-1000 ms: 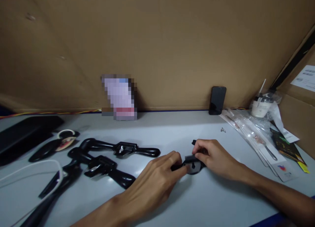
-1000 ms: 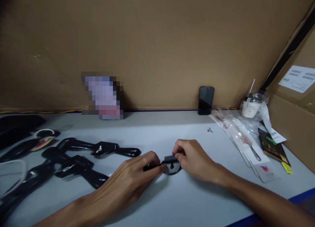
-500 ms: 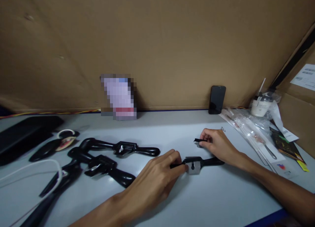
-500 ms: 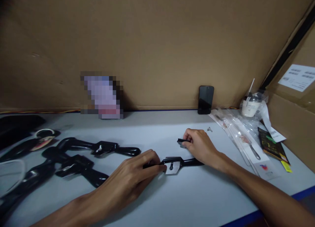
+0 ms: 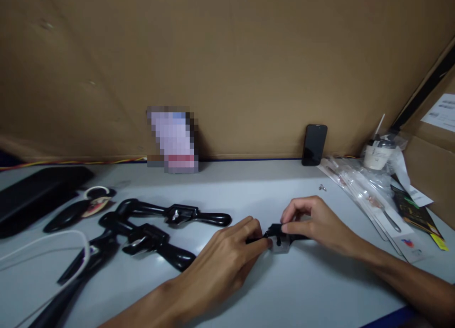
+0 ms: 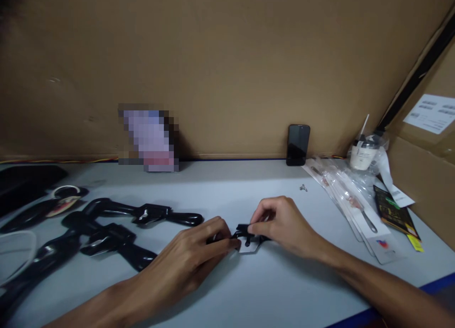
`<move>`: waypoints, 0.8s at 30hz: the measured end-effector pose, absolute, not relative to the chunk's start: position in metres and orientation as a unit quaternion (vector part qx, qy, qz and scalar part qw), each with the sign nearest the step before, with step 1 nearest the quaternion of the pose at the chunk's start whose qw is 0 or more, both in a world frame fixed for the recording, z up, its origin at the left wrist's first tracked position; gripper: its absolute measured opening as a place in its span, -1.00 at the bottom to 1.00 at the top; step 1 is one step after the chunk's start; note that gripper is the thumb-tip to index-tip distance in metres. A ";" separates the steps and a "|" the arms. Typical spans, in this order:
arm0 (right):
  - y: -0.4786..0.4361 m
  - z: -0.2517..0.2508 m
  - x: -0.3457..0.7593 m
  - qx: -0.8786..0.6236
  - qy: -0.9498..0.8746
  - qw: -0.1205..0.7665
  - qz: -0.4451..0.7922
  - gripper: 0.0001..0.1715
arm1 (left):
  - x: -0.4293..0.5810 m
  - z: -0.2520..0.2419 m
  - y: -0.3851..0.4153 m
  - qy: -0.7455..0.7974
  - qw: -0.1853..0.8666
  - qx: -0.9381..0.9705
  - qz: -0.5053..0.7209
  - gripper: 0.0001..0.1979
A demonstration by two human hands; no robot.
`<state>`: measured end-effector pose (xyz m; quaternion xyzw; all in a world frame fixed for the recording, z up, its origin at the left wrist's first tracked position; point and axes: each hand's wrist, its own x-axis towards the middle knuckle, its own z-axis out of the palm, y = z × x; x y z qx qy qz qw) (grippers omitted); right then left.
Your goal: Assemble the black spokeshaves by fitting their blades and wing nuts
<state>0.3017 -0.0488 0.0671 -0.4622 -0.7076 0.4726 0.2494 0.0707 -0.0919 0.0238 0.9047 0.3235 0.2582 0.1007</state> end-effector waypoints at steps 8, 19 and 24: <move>-0.060 0.059 0.294 -0.431 -0.841 0.169 0.280 -0.76 | 0.067 0.020 -0.090 0.313 0.090 0.909 0.261 -0.70; 0.021 0.080 0.377 -0.660 -0.751 -0.001 -0.028 -0.56 | 0.069 0.024 -0.090 0.305 0.106 0.907 0.269 -0.59; 0.026 0.066 0.376 -0.631 -0.775 -0.019 0.017 -0.73 | 0.069 0.023 -0.090 0.302 0.104 0.906 0.278 -0.60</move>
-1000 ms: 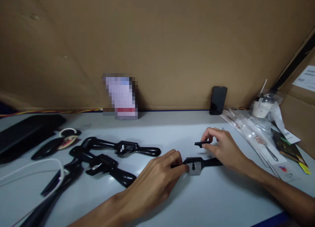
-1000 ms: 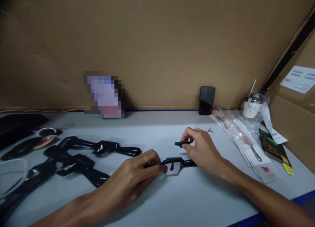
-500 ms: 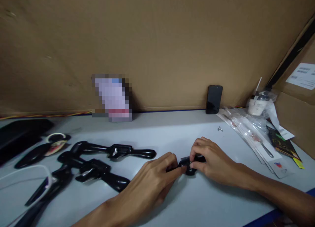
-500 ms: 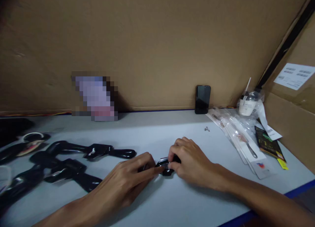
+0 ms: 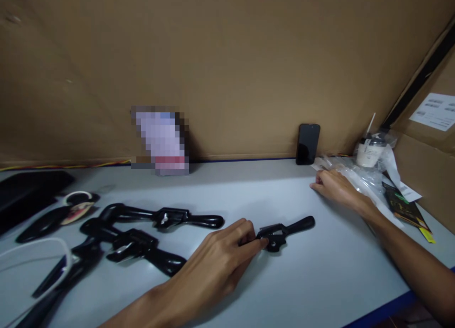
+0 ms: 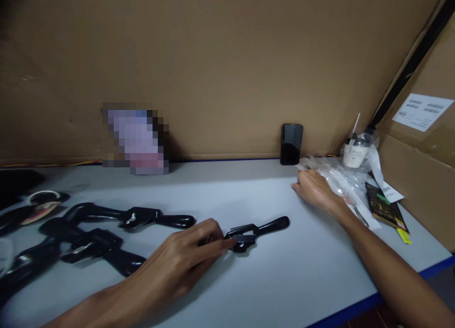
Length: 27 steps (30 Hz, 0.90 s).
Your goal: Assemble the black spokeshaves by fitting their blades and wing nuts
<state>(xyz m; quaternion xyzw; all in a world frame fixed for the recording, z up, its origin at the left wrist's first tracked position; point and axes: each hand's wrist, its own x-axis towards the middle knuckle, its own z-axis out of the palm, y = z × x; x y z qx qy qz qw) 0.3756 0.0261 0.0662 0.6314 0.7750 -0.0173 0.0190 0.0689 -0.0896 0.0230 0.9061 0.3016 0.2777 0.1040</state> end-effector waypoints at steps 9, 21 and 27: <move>-0.024 0.070 0.329 0.418 0.898 -0.101 -0.094 -0.60 | 0.069 0.022 -0.090 0.303 0.101 0.908 0.270 -0.62; -0.055 0.066 0.312 0.316 0.918 -0.062 -0.232 -0.59 | 0.070 0.023 -0.092 0.307 0.083 0.909 0.269 -0.72; -0.059 0.061 0.307 0.339 0.889 -0.086 -0.295 -0.61 | 0.069 0.030 -0.094 0.291 0.032 0.919 0.263 -0.71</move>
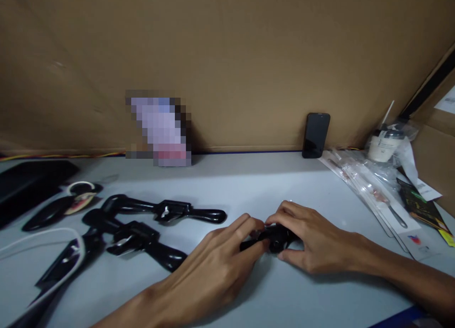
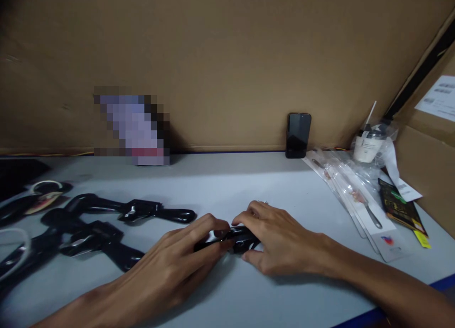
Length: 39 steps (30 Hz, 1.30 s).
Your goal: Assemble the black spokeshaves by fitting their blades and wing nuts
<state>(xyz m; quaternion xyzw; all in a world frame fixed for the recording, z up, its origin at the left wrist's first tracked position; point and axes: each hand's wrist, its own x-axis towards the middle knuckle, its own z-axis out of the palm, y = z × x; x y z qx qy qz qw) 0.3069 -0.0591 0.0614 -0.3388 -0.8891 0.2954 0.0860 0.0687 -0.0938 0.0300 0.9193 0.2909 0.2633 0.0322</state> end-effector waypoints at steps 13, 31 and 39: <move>-0.053 0.063 0.309 -0.315 -0.883 0.084 0.337 -0.60 | 0.064 0.045 -0.094 0.189 -0.026 0.953 0.236 -0.62; -0.050 0.069 0.315 -0.260 -0.910 0.069 0.315 -0.70 | 0.062 0.039 -0.092 0.189 0.001 0.951 0.246 -0.70; -0.049 0.071 0.316 -0.269 -0.913 0.067 0.299 -0.73 | 0.064 0.035 -0.092 0.194 -0.014 0.946 0.258 -0.71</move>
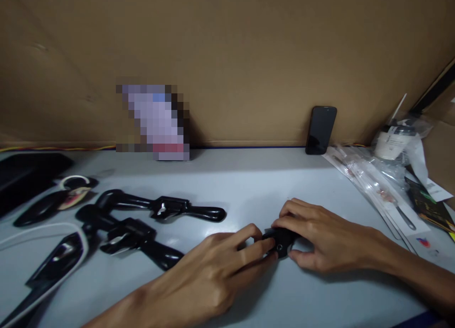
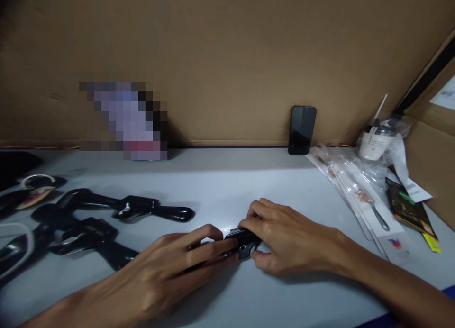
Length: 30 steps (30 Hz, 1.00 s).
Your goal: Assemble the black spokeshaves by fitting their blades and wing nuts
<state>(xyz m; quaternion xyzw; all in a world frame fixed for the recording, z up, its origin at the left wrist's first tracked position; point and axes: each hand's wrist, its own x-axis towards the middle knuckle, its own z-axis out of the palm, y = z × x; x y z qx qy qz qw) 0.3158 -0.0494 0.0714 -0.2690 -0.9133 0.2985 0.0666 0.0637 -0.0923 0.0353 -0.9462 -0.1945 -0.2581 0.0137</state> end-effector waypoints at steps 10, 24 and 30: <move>-0.050 0.071 0.314 -0.284 -0.915 0.052 0.282 -0.68 | 0.064 0.039 -0.092 -0.194 0.007 -0.951 -0.241 -0.72; -0.047 0.067 0.315 -0.277 -0.900 0.081 0.327 -0.69 | 0.064 0.043 -0.093 -0.199 -0.017 -0.949 -0.243 -0.64; -0.049 0.071 0.314 -0.280 -0.903 0.060 0.321 -0.69 | 0.062 0.049 -0.094 -0.205 -0.042 -0.947 -0.245 -0.64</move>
